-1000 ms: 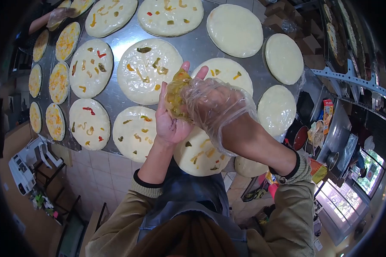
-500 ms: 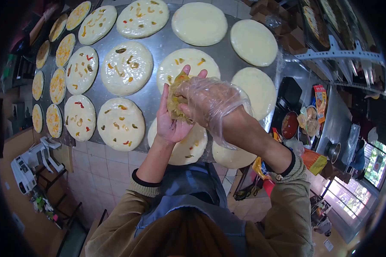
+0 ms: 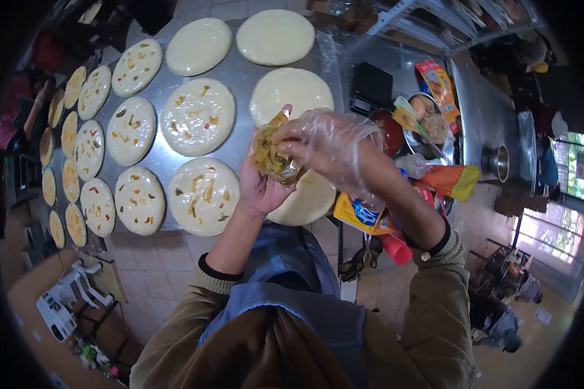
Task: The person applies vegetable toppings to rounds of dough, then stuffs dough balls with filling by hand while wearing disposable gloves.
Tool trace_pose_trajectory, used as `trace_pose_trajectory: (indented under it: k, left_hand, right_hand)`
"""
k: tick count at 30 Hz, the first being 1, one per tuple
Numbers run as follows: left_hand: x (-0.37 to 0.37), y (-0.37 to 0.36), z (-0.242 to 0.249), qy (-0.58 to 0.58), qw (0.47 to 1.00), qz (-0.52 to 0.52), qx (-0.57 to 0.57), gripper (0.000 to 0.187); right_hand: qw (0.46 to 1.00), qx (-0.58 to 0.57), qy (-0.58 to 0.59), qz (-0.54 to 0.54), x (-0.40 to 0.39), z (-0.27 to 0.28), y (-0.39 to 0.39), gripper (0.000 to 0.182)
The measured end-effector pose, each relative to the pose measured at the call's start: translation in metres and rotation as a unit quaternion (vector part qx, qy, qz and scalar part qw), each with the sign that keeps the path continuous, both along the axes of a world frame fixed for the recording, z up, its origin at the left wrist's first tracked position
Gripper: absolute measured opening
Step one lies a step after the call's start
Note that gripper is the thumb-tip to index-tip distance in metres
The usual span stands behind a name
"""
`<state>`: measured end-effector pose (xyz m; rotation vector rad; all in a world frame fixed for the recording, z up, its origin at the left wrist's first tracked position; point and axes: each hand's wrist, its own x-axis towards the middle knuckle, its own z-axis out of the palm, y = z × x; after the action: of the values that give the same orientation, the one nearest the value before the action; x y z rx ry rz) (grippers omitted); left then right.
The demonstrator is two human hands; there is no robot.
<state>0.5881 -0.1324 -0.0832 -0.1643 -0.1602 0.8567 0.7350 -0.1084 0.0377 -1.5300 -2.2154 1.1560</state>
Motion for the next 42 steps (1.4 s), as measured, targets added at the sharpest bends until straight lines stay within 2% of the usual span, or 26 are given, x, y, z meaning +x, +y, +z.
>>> trace_pose_trajectory:
  k: [1, 4, 5, 8, 14, 17, 20, 23, 26, 29, 31, 32, 35, 39, 42]
  left_hand:
    - [0.009, -0.004, 0.002, 0.003, 1.0, -0.01, -0.003, 0.057]
    - [0.033, -0.013, 0.008, 0.0, 0.999, -0.041, -0.023, 0.056]
    - [0.039, -0.016, 0.008, -0.009, 0.998, -0.053, -0.036, 0.054]
    - [0.056, -0.022, 0.009, -0.044, 0.994, -0.082, -0.051, 0.054]
    - [0.073, -0.028, 0.018, -0.039, 0.993, -0.1, -0.04, 0.056]
    - [0.077, -0.031, 0.017, -0.032, 0.994, -0.098, -0.034, 0.056]
    - [0.077, -0.03, 0.017, -0.015, 0.995, -0.092, -0.025, 0.056]
    - [0.074, -0.028, 0.015, -0.038, 0.994, -0.092, -0.039, 0.056]
    - [0.067, -0.027, 0.007, -0.071, 0.993, -0.081, -0.054, 0.055]
    - [0.054, -0.021, 0.005, -0.032, 0.996, -0.058, -0.056, 0.055]
    - [0.045, -0.015, 0.004, -0.004, 0.998, -0.043, -0.049, 0.055]
    - [0.041, -0.012, 0.003, 0.0, 0.998, -0.036, -0.044, 0.056]
    - [0.023, 0.0, 0.001, 0.05, 0.999, -0.018, -0.008, 0.057]
    - [-0.004, 0.018, -0.007, 0.065, 0.998, 0.009, -0.009, 0.057]
    - [-0.03, 0.032, -0.014, 0.073, 0.997, 0.026, -0.016, 0.057]
  right_hand:
    - [1.0, 0.016, 0.008, 0.004, 0.012, 0.005, -0.002, 0.03]
    - [0.98, -0.144, 0.07, -0.115, 0.034, 0.023, -0.017, 0.021]
    - [0.984, -0.116, 0.093, -0.098, 0.048, 0.011, -0.021, 0.021]
    - [0.994, -0.05, 0.059, -0.083, 0.066, 0.007, -0.034, 0.022]
    - [0.985, 0.092, -0.142, -0.034, 0.079, -0.002, -0.062, 0.029]
    - [0.987, 0.077, -0.137, -0.008, 0.08, -0.001, -0.065, 0.028]
    - [0.976, 0.145, -0.165, 0.004, 0.079, -0.008, -0.07, 0.026]
    - [0.988, 0.094, -0.116, -0.049, 0.072, 0.001, -0.063, 0.023]
    - [0.989, 0.127, -0.062, -0.038, 0.075, -0.012, -0.054, 0.018]
    - [0.949, 0.288, -0.019, 0.124, 0.075, -0.019, -0.032, 0.015]
    - [0.993, 0.095, 0.064, 0.0, 0.06, -0.012, -0.029, 0.018]
    - [0.993, -0.006, 0.103, -0.062, 0.051, -0.009, -0.027, 0.019]
    - [0.991, -0.082, 0.058, -0.091, 0.029, -0.012, -0.012, 0.021]
    - [0.975, -0.165, 0.089, -0.121, -0.001, -0.018, 0.01, 0.018]
    - [0.984, -0.123, 0.098, -0.079, -0.029, -0.028, 0.031, 0.017]
